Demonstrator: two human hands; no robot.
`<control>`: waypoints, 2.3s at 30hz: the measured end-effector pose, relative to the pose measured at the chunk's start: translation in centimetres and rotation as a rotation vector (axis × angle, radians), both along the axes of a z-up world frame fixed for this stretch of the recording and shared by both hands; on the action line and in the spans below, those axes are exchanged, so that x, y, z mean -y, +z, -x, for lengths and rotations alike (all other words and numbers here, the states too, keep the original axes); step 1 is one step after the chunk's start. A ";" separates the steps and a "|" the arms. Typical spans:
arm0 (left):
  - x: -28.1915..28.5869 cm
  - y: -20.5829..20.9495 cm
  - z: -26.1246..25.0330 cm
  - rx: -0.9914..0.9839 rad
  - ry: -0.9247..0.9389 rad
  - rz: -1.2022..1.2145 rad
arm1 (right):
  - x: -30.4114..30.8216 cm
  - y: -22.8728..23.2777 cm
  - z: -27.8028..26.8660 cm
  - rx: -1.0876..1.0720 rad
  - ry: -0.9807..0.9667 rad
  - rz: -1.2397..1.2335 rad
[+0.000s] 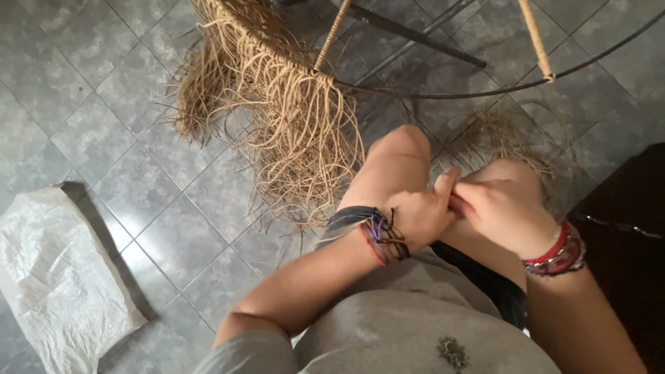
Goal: Weaving natural fibers onto a circular frame to create a piece of furniture or decor.
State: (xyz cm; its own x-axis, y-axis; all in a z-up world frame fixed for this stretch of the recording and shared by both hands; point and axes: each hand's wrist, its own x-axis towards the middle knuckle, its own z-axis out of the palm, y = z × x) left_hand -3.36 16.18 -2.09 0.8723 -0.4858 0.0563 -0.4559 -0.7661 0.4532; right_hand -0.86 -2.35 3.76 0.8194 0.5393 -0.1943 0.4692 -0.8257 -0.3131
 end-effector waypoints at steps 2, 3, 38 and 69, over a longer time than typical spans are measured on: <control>0.1 -2.1 0.1 0.298 0.127 0.005 | -0.4 2.9 -0.7 -0.058 0.008 -0.166; -1.4 2.4 -2.2 0.303 0.125 0.006 | 0.5 2.6 -0.8 -0.053 0.006 -0.165; -6.0 -10.2 -9.9 0.075 0.219 0.213 | -6.9 -8.6 -13.8 0.505 -0.351 -0.755; -1.4 -6.9 -21.0 -0.427 0.412 0.012 | -6.1 -10.3 -8.5 0.759 -0.294 -0.463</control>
